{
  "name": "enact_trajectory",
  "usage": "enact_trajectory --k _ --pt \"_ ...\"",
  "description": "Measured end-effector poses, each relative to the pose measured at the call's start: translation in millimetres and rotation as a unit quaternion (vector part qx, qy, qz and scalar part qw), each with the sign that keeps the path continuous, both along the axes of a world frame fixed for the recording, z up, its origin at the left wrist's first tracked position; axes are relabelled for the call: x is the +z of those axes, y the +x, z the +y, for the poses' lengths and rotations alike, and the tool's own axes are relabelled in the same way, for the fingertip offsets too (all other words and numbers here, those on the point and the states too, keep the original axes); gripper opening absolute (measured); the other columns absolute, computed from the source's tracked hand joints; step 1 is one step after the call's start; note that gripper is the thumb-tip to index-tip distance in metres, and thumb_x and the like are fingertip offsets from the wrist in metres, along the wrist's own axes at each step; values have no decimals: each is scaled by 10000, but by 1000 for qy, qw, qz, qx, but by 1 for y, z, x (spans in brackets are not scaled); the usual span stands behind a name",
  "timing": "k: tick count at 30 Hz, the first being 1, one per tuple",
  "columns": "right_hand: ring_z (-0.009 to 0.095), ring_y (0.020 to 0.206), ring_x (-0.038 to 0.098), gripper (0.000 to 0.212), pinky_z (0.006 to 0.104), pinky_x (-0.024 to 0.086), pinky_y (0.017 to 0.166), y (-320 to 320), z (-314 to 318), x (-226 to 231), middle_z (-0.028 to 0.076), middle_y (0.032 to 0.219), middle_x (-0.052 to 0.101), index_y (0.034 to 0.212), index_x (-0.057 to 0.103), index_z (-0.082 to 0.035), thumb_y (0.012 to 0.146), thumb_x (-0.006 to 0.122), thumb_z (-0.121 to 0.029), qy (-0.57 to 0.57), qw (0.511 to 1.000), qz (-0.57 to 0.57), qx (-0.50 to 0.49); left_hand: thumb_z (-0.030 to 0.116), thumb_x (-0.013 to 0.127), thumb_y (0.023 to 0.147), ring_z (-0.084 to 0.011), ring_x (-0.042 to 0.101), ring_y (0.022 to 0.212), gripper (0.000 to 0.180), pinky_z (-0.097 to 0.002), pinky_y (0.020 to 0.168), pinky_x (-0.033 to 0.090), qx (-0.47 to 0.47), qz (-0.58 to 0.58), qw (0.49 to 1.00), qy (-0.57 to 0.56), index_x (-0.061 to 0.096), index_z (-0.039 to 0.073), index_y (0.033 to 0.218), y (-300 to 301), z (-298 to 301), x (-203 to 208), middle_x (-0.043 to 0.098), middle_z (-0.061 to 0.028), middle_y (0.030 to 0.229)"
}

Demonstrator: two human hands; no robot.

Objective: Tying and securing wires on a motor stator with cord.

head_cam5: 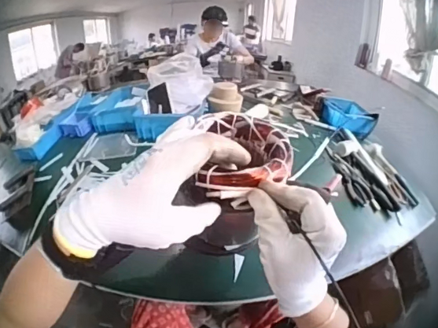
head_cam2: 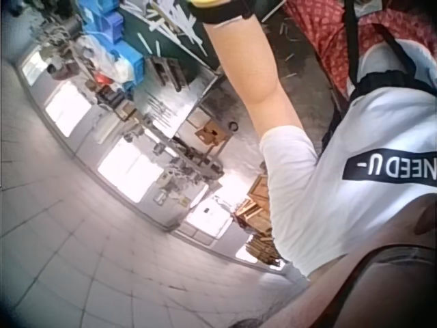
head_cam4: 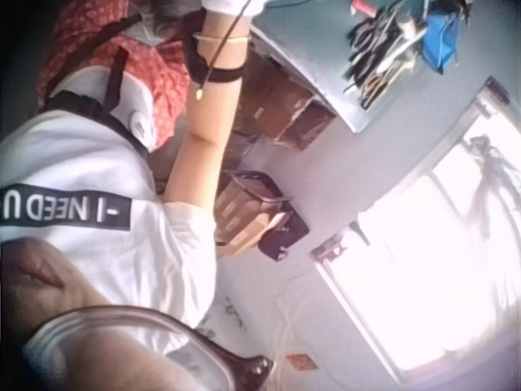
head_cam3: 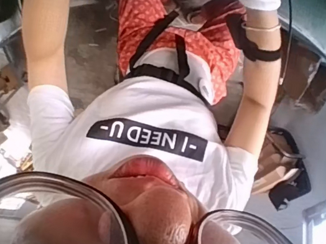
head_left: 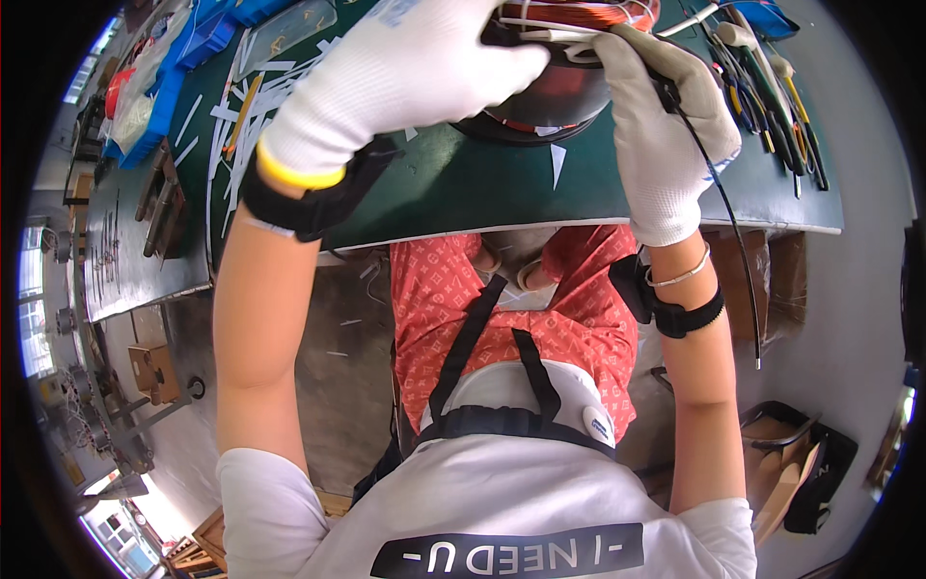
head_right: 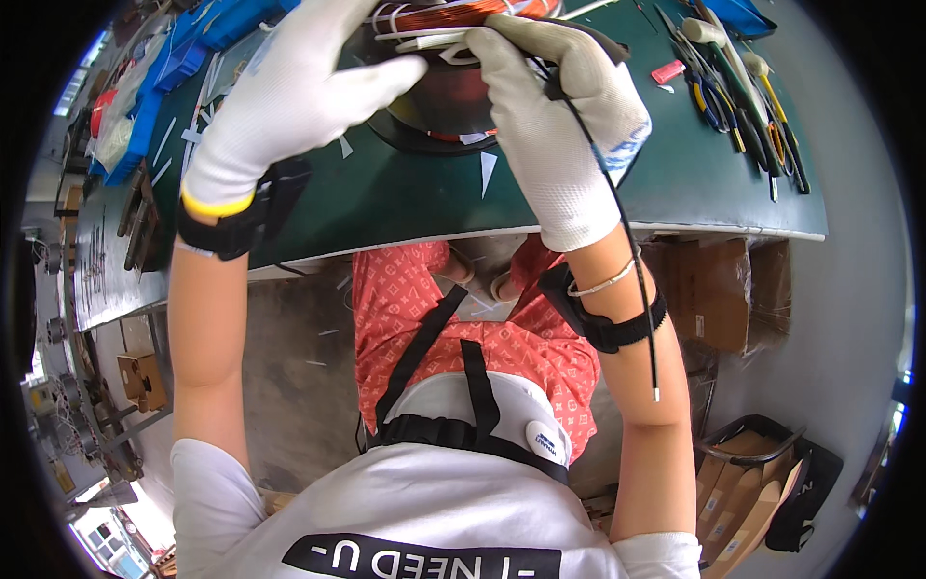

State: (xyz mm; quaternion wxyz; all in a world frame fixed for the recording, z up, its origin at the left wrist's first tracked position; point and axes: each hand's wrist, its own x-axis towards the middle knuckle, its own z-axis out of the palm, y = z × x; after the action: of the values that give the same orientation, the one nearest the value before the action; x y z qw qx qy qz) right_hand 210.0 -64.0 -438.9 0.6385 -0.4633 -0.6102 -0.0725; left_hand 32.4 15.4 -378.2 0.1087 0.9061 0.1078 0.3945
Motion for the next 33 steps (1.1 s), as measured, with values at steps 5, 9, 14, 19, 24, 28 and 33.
enact_trajectory --k 5,9,14,19,24,28,33 --pt "42 750 600 144 188 493 702 3 1 -2 25 865 712 969 733 -2 828 758 -14 15 1000 14 3 126 784 685 -331 567 882 450 -421 807 456 65 -10 993 101 552 61 1065 9 -12 -4 589 -127 931" --pt "74 714 602 118 208 485 654 -6 -3 7 34 804 685 920 705 -7 821 755 -48 -11 999 39 -12 101 788 681 -344 572 801 374 -404 713 472 100 -5 982 157 572 71 984 13 -17 -1 586 -125 854" --pt "93 675 594 82 227 475 621 0 -9 21 40 740 655 875 678 9 816 735 0 -34 999 -2 -39 39 759 685 -345 596 785 356 -387 709 489 83 -16 984 154 581 70 992 13 -13 -5 608 -128 887" --pt "65 636 527 57 225 452 594 13 -12 27 2 703 608 876 669 15 840 707 -7 -156 979 91 98 26 773 689 -335 626 828 368 -394 754 504 66 -24 984 165 596 76 1008 12 -14 -6 632 -140 956" --pt "57 670 549 67 220 461 605 18 -12 51 11 755 650 887 682 26 837 708 -10 -218 956 137 141 -5 751 709 -332 635 849 301 -439 760 493 -15 -52 970 238 656 95 977 14 0 -10 641 -146 995" --pt "57 709 567 102 199 458 639 33 -14 54 10 816 679 921 703 16 829 721 -23 -293 889 258 241 5 757 748 -328 656 909 317 -466 858 476 -14 -14 970 243 668 78 1044 6 3 -13 654 -165 1078" --pt "14 670 523 249 151 422 605 68 -37 32 -43 786 636 967 707 -29 879 728 -261 -336 904 238 115 -13 761 763 -313 670 966 228 -472 959 453 4 -26 975 219 696 65 967 12 -1 -21 698 -165 1052"
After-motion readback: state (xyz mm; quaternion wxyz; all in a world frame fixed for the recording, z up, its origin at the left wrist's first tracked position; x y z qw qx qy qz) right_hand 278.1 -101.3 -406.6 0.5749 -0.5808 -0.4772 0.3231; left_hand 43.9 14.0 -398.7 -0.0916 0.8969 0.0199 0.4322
